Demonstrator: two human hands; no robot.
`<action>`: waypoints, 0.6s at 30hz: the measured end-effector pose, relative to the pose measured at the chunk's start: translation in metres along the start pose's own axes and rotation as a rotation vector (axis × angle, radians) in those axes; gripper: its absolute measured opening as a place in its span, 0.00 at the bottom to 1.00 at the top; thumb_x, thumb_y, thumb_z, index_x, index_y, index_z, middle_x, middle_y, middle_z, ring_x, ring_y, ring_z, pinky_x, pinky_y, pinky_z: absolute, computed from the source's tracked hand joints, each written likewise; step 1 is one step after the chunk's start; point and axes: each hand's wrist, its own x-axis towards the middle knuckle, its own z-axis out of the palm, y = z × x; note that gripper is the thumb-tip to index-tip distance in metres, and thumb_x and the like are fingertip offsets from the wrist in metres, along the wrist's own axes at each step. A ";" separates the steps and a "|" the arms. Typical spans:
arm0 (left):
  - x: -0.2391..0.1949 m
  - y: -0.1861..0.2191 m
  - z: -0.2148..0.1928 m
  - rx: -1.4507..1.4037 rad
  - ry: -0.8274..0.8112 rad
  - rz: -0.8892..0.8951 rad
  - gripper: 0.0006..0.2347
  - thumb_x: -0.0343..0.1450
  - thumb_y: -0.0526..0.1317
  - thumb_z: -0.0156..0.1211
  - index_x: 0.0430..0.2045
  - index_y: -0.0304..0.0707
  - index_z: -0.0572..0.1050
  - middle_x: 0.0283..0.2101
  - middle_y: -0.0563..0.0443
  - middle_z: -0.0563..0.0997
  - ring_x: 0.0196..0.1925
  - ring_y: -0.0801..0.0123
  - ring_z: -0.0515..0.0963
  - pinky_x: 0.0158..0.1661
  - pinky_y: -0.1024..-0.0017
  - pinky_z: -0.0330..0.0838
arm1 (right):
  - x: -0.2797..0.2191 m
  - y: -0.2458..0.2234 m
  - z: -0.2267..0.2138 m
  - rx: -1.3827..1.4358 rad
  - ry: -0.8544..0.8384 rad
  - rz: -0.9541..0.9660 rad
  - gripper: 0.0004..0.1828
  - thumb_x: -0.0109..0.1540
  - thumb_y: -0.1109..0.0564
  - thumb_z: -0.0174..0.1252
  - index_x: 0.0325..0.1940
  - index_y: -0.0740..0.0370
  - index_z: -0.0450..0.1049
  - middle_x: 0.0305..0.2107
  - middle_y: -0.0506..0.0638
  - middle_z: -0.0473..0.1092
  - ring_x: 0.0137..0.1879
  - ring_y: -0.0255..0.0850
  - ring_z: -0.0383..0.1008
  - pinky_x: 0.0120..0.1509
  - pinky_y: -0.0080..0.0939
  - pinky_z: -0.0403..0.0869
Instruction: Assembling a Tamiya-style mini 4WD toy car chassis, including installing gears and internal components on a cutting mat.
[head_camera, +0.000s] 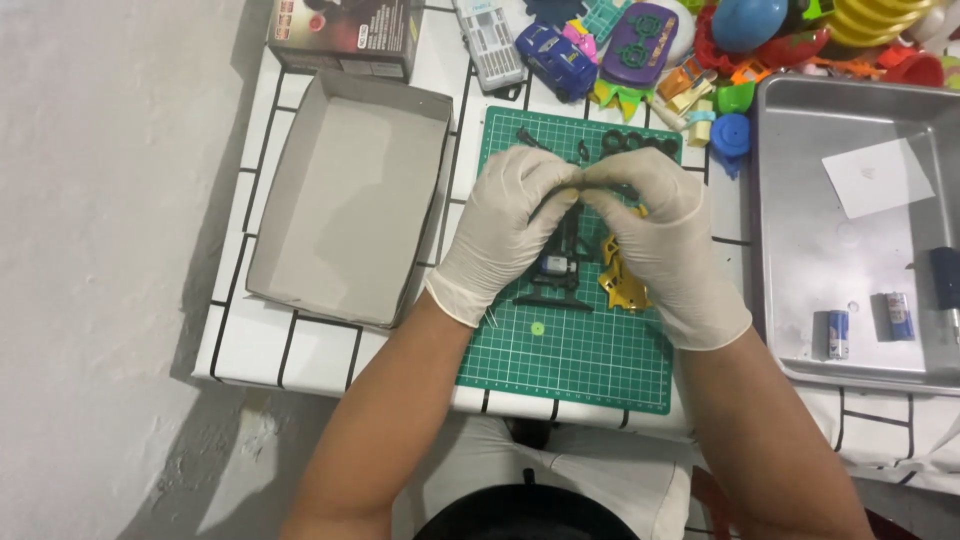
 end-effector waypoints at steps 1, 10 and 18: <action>0.000 0.001 -0.001 -0.014 -0.016 -0.014 0.05 0.76 0.42 0.59 0.40 0.45 0.77 0.36 0.53 0.77 0.47 0.61 0.78 0.56 0.63 0.68 | 0.000 0.000 -0.001 0.023 -0.013 0.010 0.12 0.61 0.74 0.65 0.45 0.66 0.80 0.38 0.58 0.75 0.50 0.52 0.78 0.59 0.54 0.74; 0.004 0.005 -0.006 -0.031 0.028 -0.049 0.02 0.74 0.37 0.62 0.38 0.44 0.79 0.35 0.54 0.77 0.44 0.61 0.78 0.54 0.63 0.70 | -0.001 -0.003 -0.008 0.027 -0.064 0.088 0.14 0.61 0.73 0.64 0.49 0.68 0.78 0.41 0.61 0.75 0.53 0.53 0.78 0.63 0.58 0.74; 0.004 0.007 -0.006 -0.038 0.058 -0.035 0.02 0.74 0.36 0.63 0.37 0.44 0.79 0.34 0.53 0.78 0.43 0.60 0.78 0.52 0.63 0.72 | -0.009 0.011 0.006 0.024 0.002 0.140 0.10 0.62 0.71 0.63 0.46 0.65 0.81 0.38 0.57 0.75 0.50 0.51 0.78 0.61 0.55 0.74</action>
